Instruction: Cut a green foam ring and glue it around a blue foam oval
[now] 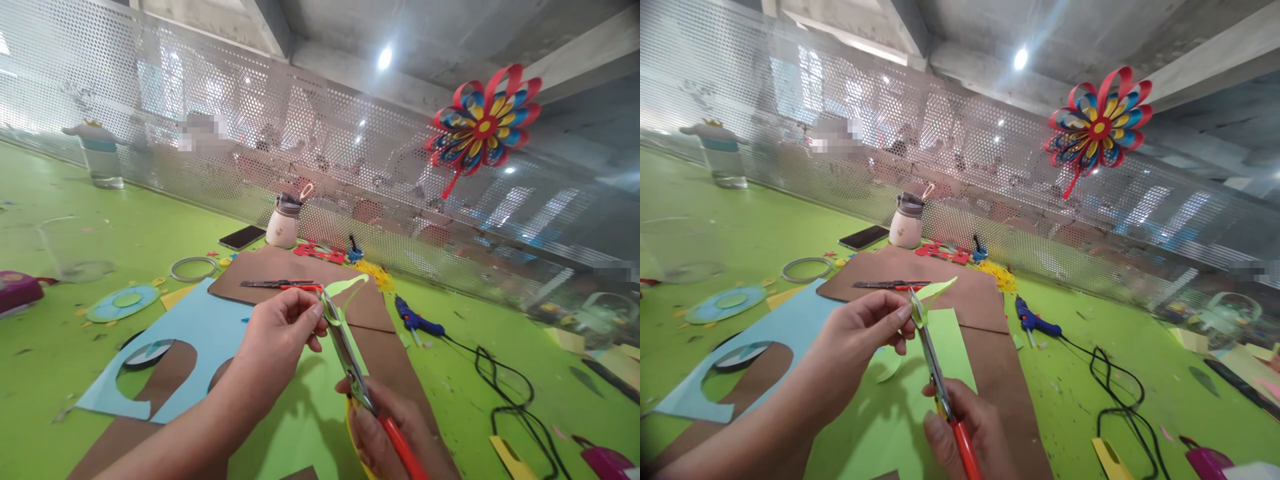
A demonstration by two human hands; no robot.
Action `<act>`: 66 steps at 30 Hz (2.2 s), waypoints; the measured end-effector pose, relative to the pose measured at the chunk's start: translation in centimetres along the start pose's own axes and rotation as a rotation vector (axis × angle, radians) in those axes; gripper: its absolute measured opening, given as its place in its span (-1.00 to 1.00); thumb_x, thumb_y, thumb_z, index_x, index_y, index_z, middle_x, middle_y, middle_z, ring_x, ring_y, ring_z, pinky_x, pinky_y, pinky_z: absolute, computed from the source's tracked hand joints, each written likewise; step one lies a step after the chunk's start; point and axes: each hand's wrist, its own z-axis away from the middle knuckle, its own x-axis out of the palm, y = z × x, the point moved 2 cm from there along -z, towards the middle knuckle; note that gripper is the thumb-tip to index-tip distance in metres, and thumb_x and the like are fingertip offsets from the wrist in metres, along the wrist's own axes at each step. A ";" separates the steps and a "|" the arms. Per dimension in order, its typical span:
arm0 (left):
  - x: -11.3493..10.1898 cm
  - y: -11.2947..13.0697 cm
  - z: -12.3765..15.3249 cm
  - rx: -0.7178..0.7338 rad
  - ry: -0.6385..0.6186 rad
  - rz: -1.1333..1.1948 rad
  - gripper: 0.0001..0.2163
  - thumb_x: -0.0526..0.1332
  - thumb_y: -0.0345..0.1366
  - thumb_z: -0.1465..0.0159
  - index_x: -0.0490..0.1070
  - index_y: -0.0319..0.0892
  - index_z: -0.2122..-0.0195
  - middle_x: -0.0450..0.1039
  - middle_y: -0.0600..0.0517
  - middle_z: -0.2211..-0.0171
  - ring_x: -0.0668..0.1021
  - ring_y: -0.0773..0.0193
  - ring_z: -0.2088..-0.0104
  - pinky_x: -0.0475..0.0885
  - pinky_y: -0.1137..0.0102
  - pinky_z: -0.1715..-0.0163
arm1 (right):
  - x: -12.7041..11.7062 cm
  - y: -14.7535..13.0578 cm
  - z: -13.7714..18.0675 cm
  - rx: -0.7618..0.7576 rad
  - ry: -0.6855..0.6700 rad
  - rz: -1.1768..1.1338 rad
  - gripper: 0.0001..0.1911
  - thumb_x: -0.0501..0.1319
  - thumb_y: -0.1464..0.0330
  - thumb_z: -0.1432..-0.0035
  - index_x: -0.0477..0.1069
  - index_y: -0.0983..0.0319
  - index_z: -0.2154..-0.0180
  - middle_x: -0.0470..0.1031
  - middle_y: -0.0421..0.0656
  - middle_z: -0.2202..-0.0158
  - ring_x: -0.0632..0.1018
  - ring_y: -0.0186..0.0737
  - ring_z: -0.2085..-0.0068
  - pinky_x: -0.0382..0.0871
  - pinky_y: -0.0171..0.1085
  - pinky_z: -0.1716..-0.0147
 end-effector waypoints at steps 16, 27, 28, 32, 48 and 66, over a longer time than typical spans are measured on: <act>0.1 0.0 0.0 0.048 0.034 -0.070 -0.87 0.18 -0.26 -0.11 0.33 -0.19 0.50 0.35 0.10 0.61 0.39 0.34 0.58 0.36 0.43 0.58 | 0.0 -0.1 0.1 0.015 0.025 0.017 -0.47 0.14 -0.10 0.02 0.40 0.21 0.26 0.05 -0.34 0.65 0.07 -0.43 0.65 -0.10 -0.38 0.69; 0.0 -0.1 -0.1 0.055 0.023 -0.054 -0.87 0.18 -0.25 -0.10 0.34 -0.18 0.51 0.36 0.09 0.61 0.41 0.33 0.57 0.37 0.44 0.58 | 0.1 0.0 0.0 -0.029 0.043 0.052 -0.48 0.12 -0.09 0.00 0.41 0.22 0.28 0.05 -0.33 0.65 0.09 -0.42 0.65 -0.10 -0.38 0.70; 0.0 -0.1 -0.1 0.057 0.025 -0.053 -0.87 0.18 -0.25 -0.10 0.34 -0.18 0.51 0.36 0.09 0.61 0.41 0.34 0.57 0.37 0.44 0.58 | 0.1 0.0 0.0 -0.029 0.047 0.061 -0.49 0.12 -0.09 -0.01 0.41 0.22 0.28 0.06 -0.33 0.65 0.10 -0.42 0.65 -0.10 -0.38 0.70; 0.0 -0.2 -0.1 0.066 0.018 -0.069 -0.88 0.17 -0.26 -0.12 0.33 -0.18 0.50 0.36 0.09 0.60 0.40 0.35 0.57 0.37 0.44 0.57 | 0.1 0.0 0.0 -0.012 0.044 0.046 -0.47 0.12 -0.09 0.01 0.40 0.22 0.27 0.04 -0.34 0.65 0.07 -0.43 0.65 -0.11 -0.38 0.69; 0.0 0.0 -0.1 0.044 0.031 -0.060 -0.89 0.18 -0.27 -0.10 0.33 -0.18 0.51 0.35 0.10 0.62 0.38 0.35 0.58 0.35 0.45 0.57 | 0.2 -0.2 0.3 0.016 0.053 0.032 -0.50 0.14 -0.09 0.01 0.41 0.19 0.27 0.04 -0.34 0.66 0.08 -0.44 0.65 -0.13 -0.39 0.70; 0.0 -0.3 -0.1 0.058 0.020 -0.082 -0.89 0.16 -0.28 -0.14 0.32 -0.18 0.48 0.36 0.09 0.59 0.38 0.34 0.56 0.35 0.43 0.54 | 0.2 -0.5 0.4 0.031 0.052 0.048 -0.48 0.13 -0.10 0.00 0.42 0.20 0.27 0.08 -0.33 0.65 0.09 -0.44 0.66 -0.14 -0.38 0.70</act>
